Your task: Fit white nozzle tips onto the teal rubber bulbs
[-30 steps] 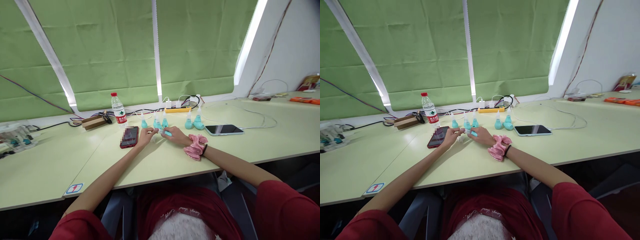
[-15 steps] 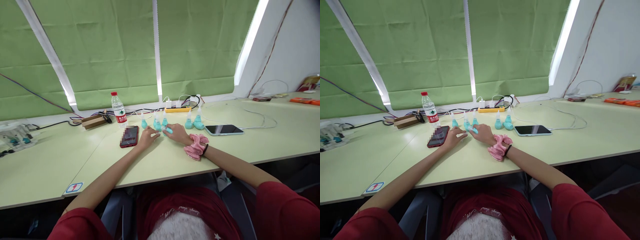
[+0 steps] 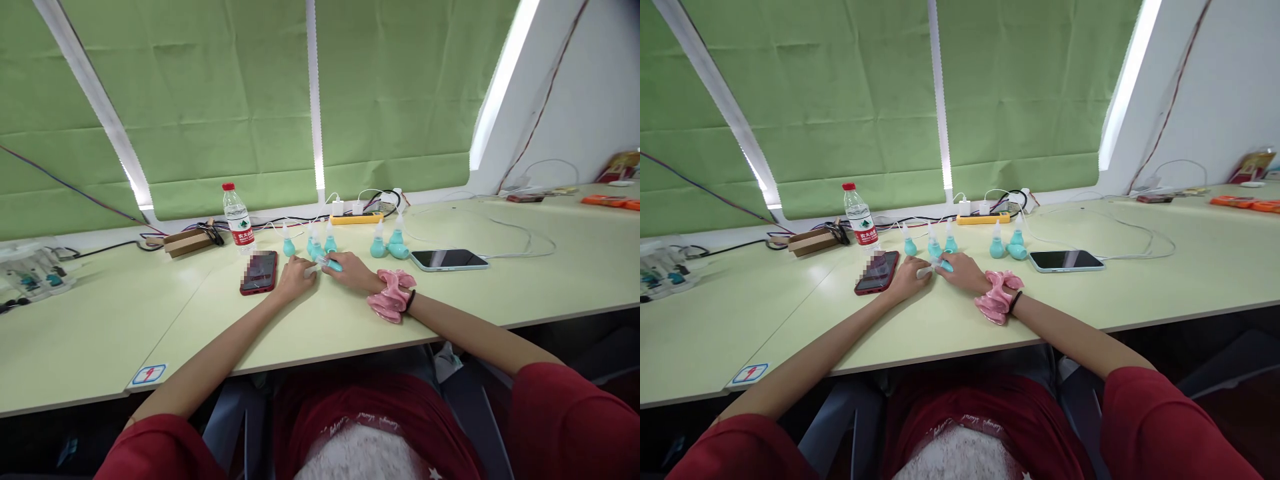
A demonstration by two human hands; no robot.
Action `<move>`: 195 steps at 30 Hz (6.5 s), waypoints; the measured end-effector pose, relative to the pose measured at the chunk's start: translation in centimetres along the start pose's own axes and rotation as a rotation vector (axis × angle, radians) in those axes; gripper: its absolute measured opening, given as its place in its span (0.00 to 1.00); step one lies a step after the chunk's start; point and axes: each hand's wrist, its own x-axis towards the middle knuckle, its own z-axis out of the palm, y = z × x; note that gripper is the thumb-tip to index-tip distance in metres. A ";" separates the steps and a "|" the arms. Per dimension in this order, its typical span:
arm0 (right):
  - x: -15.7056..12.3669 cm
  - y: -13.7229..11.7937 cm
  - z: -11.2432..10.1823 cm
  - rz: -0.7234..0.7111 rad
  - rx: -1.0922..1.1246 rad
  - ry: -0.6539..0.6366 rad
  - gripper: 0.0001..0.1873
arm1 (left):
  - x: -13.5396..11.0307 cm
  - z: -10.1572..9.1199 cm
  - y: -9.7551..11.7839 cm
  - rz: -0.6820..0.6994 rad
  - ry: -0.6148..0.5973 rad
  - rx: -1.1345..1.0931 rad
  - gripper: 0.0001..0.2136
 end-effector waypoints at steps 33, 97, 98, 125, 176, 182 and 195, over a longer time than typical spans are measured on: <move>-0.3 -0.9 -0.2 0.020 0.268 0.050 0.17 | 0.3 -0.8 0.7 -0.500 -0.002 -1.194 0.11; 0.4 0.3 0.2 0.216 0.926 -0.161 0.10 | 0.1 -1.3 0.8 -0.028 0.121 -0.212 0.10; 0.3 0.1 0.2 0.168 0.866 -0.147 0.08 | 0.1 -1.5 1.0 -0.043 0.122 -0.263 0.10; 0.6 0.0 -1.2 0.097 0.574 0.312 0.20 | 0.5 -2.2 0.8 -0.088 0.056 -0.055 0.19; 1.5 8.1 -1.4 0.557 -0.139 0.423 0.14 | -0.6 -0.2 1.7 -0.040 -0.238 0.169 0.13; 1.9 7.1 -1.3 0.369 -0.049 0.582 0.18 | -0.5 -0.1 1.5 -0.096 -0.163 0.163 0.08; -0.8 -1.2 -0.2 -0.296 -0.008 0.041 0.17 | -0.3 -2.5 1.7 -0.165 0.166 -0.468 0.23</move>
